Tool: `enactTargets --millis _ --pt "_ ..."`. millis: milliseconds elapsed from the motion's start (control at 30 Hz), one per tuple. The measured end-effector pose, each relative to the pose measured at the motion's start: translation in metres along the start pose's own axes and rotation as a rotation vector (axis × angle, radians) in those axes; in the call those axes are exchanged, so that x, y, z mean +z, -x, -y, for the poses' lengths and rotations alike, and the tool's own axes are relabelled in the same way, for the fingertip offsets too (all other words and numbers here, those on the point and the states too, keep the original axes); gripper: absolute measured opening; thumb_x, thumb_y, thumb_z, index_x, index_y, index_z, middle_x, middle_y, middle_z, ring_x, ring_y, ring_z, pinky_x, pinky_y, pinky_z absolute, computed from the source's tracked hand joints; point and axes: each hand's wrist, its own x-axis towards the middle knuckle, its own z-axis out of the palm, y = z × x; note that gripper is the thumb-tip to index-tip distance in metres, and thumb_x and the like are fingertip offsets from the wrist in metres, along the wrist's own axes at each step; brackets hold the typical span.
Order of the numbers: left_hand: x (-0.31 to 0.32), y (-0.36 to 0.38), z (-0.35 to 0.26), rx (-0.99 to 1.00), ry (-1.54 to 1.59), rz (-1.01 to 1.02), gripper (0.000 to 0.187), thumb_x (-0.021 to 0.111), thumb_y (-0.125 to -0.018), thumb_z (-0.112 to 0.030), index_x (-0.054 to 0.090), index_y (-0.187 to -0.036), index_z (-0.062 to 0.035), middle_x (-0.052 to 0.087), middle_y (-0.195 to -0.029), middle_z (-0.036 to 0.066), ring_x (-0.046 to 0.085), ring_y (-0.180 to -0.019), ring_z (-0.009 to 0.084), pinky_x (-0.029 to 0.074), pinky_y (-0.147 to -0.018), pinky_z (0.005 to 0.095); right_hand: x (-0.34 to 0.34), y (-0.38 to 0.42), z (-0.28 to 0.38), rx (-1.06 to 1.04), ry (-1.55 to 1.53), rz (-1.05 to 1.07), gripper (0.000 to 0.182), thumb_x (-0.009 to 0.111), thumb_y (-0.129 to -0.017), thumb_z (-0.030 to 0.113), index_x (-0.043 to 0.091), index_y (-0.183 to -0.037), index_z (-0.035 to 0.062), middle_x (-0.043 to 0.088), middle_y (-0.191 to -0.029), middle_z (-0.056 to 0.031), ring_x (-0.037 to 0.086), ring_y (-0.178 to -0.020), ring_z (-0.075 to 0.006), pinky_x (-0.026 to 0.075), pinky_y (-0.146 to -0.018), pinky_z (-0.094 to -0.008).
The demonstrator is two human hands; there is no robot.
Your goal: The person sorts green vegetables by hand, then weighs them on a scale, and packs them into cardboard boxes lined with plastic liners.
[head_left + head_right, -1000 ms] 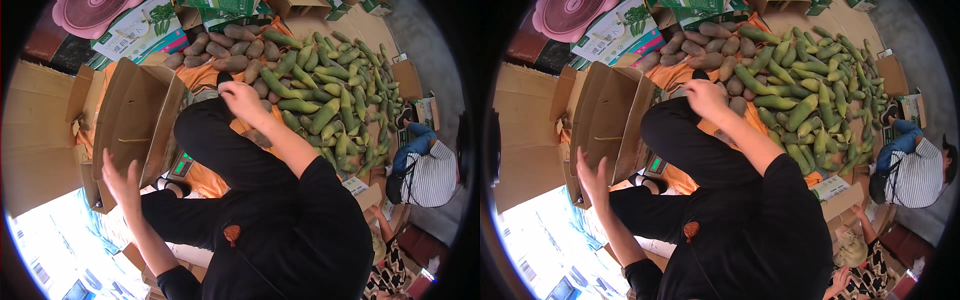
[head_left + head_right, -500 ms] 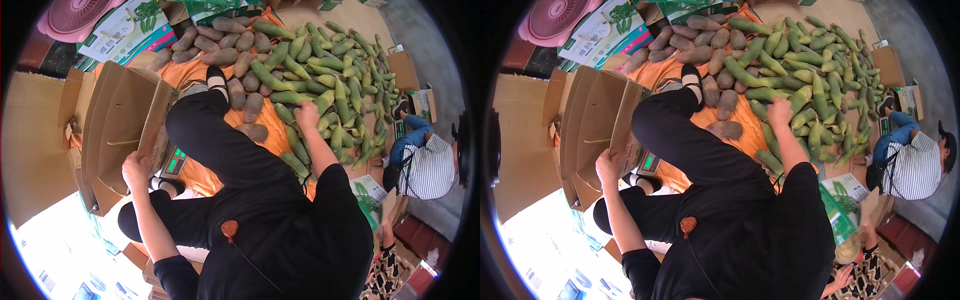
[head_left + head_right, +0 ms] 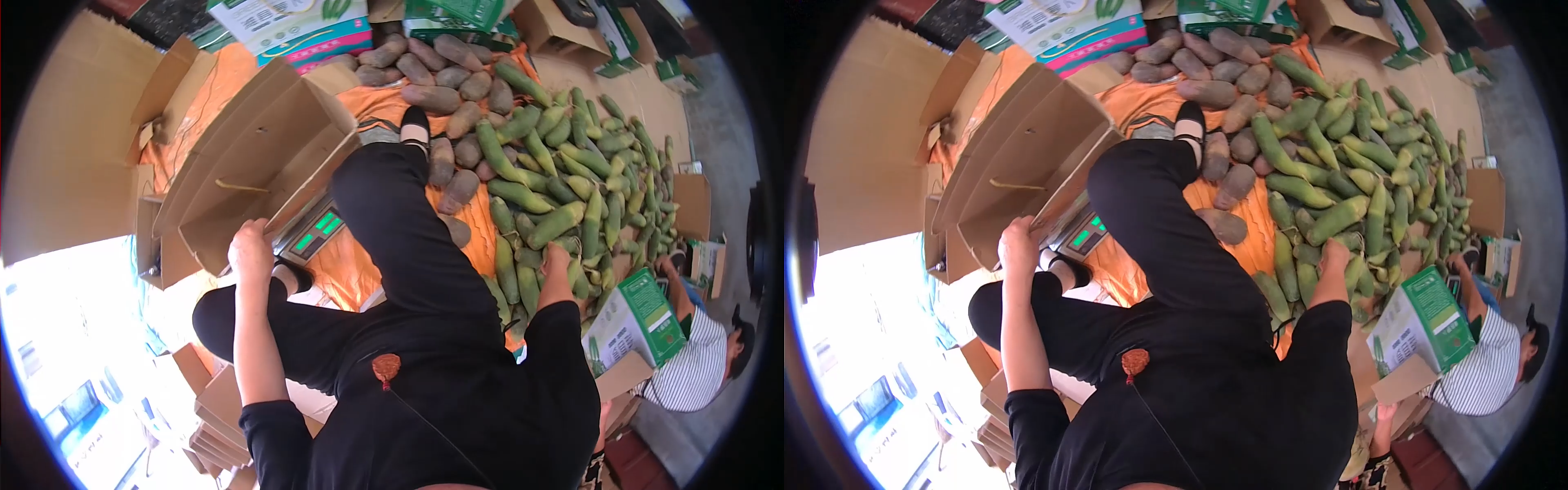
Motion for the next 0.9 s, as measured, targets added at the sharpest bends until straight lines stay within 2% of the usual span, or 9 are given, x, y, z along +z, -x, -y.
enactTargets --millis 100,133,200,433,533,600,733,800,900 --pt "0.0 -0.001 0.001 -0.018 -0.007 -0.015 0.021 0.063 -0.077 -0.007 0.067 -0.097 -0.0089 0.063 -0.092 0.014 0.063 -0.087 0.0344 0.051 -0.075 0.0427 0.005 0.012 0.0 0.322 -0.36 -0.005 0.025 0.06 -0.088 0.026 0.054 -0.099 0.0044 0.053 -0.079 -0.0117 0.05 -0.064 -0.025 0.044 -0.053 -0.0376" --pt "0.002 -0.003 0.002 -0.029 -0.005 -0.022 0.021 0.063 -0.077 -0.007 0.067 -0.097 -0.0089 0.063 -0.092 0.014 0.063 -0.087 0.0344 0.051 -0.075 0.0427 0.009 0.013 -0.01 0.313 -0.358 0.003 0.025 0.06 -0.088 0.026 0.054 -0.099 0.0044 0.053 -0.079 -0.0117 0.05 -0.064 -0.025 0.044 -0.053 -0.0376" --pt "0.005 -0.004 0.006 -0.007 0.04 -0.027 0.021 0.063 -0.077 -0.007 0.067 -0.097 -0.0087 0.063 -0.091 0.014 0.063 -0.087 0.0344 0.051 -0.075 0.0432 0.018 0.02 -0.031 0.337 -0.723 0.276 0.026 0.057 -0.091 0.03 0.053 -0.105 0.0076 0.055 -0.091 -0.0111 0.052 -0.068 -0.0247 0.047 -0.055 -0.036" --pt "0.004 -0.002 0.006 0.008 0.085 -0.041 0.015 0.058 -0.075 -0.002 0.064 -0.088 -0.0066 0.063 -0.089 0.015 0.062 -0.086 0.0365 0.051 -0.075 0.0448 0.01 0.103 -0.001 0.218 -0.734 0.565 0.027 0.054 -0.093 0.031 0.054 -0.102 0.0061 0.059 -0.084 -0.0081 0.056 -0.064 -0.0214 0.049 -0.055 -0.0331" --pt "0.007 0.0 0.007 0.029 0.085 -0.062 0.01 0.057 -0.075 -0.003 0.062 -0.083 -0.0059 0.062 -0.087 0.015 0.063 -0.084 0.0366 0.051 -0.073 0.0453 -0.004 0.139 0.041 0.014 -0.586 0.715 0.029 0.057 -0.091 0.03 0.056 -0.103 0.0041 0.059 -0.079 -0.0055 0.057 -0.063 -0.017 0.049 -0.053 -0.0302" --pt "0.005 0.001 0.007 0.042 0.091 -0.083 0.008 0.057 -0.075 -0.003 0.061 -0.081 -0.0057 0.062 -0.086 0.015 0.063 -0.083 0.0367 0.051 -0.072 0.0456 -0.014 0.182 0.088 -0.393 -0.328 0.821 0.032 0.058 -0.089 0.027 0.058 -0.11 0.0027 0.059 -0.079 -0.0031 0.056 -0.062 -0.0134 0.047 -0.053 -0.0268" --pt "0.0 0.002 0.004 0.033 0.085 -0.048 0.013 0.058 -0.075 -0.005 0.065 -0.086 -0.0079 0.063 -0.087 0.016 0.063 -0.085 0.0362 0.05 -0.074 0.0448 -0.02 0.268 0.178 -0.875 -0.176 0.97 0.047 0.061 -0.086 0.024 0.053 -0.126 0.001 0.061 -0.093 -0.0034 0.053 -0.07 -0.0085 0.043 -0.058 -0.0227" --pt "-0.001 0.001 0.003 0.016 0.083 -0.03 0.018 0.059 -0.075 -0.007 0.068 -0.091 -0.0093 0.064 -0.088 0.016 0.062 -0.087 0.036 0.05 -0.077 0.0442 -0.017 0.294 0.216 -1.025 0.022 1.015 0.052 0.063 -0.084 0.023 0.05 -0.129 0.0011 0.06 -0.101 -0.0035 0.054 -0.08 -0.0099 0.045 -0.066 -0.0248" --pt "0.001 -0.001 0.006 0.011 0.093 -0.034 0.018 0.059 -0.076 -0.007 0.068 -0.091 -0.0094 0.065 -0.088 0.017 0.063 -0.087 0.0364 0.05 -0.077 0.0447 0.014 0.342 0.261 -1.471 0.067 1.098 0.05 0.063 -0.085 0.023 0.051 -0.129 0.0027 0.06 -0.106 -0.0056 0.057 -0.095 -0.0168 0.046 -0.081 -0.0305"
